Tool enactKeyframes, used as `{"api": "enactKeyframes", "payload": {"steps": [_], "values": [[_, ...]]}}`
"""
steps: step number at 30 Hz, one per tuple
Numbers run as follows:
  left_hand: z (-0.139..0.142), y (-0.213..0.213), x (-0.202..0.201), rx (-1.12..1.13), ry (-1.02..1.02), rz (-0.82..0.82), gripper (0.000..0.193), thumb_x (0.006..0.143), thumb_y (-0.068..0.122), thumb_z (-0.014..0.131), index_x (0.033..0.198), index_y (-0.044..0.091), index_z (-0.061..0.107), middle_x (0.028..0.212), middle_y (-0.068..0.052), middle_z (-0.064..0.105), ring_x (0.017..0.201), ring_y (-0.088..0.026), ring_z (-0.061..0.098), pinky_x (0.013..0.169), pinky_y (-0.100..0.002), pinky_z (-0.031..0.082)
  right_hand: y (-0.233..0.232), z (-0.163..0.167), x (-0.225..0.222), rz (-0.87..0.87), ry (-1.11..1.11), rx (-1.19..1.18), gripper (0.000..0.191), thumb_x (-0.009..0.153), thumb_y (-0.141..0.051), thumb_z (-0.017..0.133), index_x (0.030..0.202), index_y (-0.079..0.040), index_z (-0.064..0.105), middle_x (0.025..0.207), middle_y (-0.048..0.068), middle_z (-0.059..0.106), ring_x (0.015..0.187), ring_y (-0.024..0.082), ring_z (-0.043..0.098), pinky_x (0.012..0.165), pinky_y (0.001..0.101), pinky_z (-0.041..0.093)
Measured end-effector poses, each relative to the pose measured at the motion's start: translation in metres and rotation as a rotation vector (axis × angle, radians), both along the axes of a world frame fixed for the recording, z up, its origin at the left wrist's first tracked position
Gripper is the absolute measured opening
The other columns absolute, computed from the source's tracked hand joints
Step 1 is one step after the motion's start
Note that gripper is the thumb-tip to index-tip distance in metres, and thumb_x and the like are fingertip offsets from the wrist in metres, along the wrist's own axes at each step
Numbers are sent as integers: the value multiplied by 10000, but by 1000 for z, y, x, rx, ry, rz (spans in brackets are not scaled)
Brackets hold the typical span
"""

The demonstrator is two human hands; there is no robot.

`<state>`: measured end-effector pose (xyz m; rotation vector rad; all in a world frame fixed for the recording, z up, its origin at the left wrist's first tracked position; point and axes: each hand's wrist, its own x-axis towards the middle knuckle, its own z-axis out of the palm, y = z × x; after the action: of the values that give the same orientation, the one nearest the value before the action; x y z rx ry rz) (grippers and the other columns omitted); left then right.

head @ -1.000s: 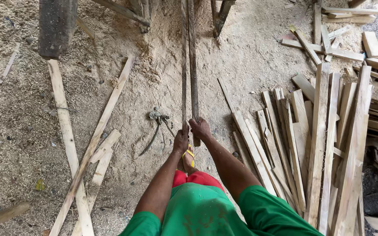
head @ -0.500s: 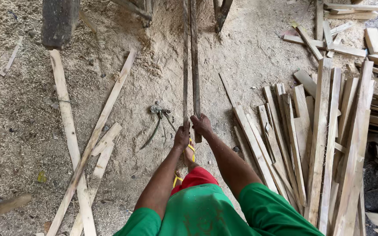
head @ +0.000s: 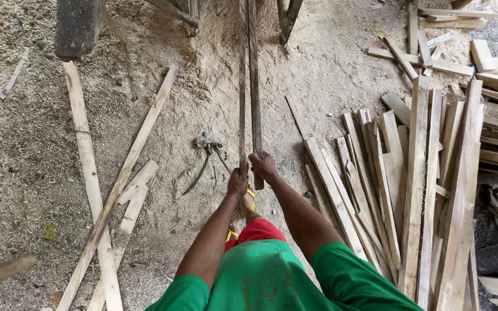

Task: The person carries a long wooden plank across a sawdust-covered workshop, sets it down on the ground, then picks up another long plank and carries it toward a pile of scrap wood strips.

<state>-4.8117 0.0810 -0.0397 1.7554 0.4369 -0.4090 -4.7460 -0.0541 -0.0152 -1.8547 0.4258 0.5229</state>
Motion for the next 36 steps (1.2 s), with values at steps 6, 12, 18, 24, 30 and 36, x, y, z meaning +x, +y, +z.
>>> {"api": "enactKeyframes", "payload": {"steps": [6, 12, 18, 24, 30, 36], "values": [[9, -2, -19, 5, 23, 53, 789, 933, 761, 395, 1017, 10, 623, 650, -90, 641, 579, -200, 686, 534, -362, 525, 1, 9, -21, 7, -14, -21, 365, 890, -361, 680, 976, -11, 621, 752, 84, 704, 660, 186, 737, 631, 356, 597], [18, -3, -41, 1, 14, 53, 796, 944, 760, 419, 1008, -5, 629, 664, -95, 663, 591, -207, 701, 554, -368, 540, 0, 18, -44, -14, -34, 18, 359, 886, -352, 671, 972, -6, 626, 762, 95, 703, 660, 198, 730, 626, 370, 595], [30, -6, -62, 47, 22, 38, 800, 938, 774, 391, 1015, 18, 639, 681, -93, 683, 617, -211, 706, 580, -370, 536, -1, 26, -65, 19, -24, -23, 348, 912, -358, 657, 1008, -25, 632, 780, 93, 723, 682, 182, 742, 657, 366, 613], [44, -9, -85, 37, -1, 44, 824, 928, 790, 376, 982, 12, 643, 673, -94, 682, 641, -233, 711, 606, -390, 539, -2, 37, -87, 35, -16, -82, 333, 913, -356, 645, 1012, -38, 639, 755, 85, 728, 684, 180, 743, 665, 360, 613], [55, -12, -111, 88, -31, 35, 816, 929, 801, 371, 884, 30, 638, 651, -93, 678, 638, -246, 706, 629, -397, 540, -5, 46, -116, 3, -41, 14, 339, 901, -337, 673, 964, -6, 631, 741, 93, 703, 646, 192, 721, 617, 372, 594], [66, -18, -139, -42, -51, 81, 765, 941, 759, 437, 820, 27, 621, 621, -91, 657, 592, -232, 683, 583, -385, 532, -8, 55, -145, -4, -57, 19, 348, 885, -337, 684, 941, 2, 634, 743, 89, 694, 642, 195, 714, 607, 363, 577]]}}
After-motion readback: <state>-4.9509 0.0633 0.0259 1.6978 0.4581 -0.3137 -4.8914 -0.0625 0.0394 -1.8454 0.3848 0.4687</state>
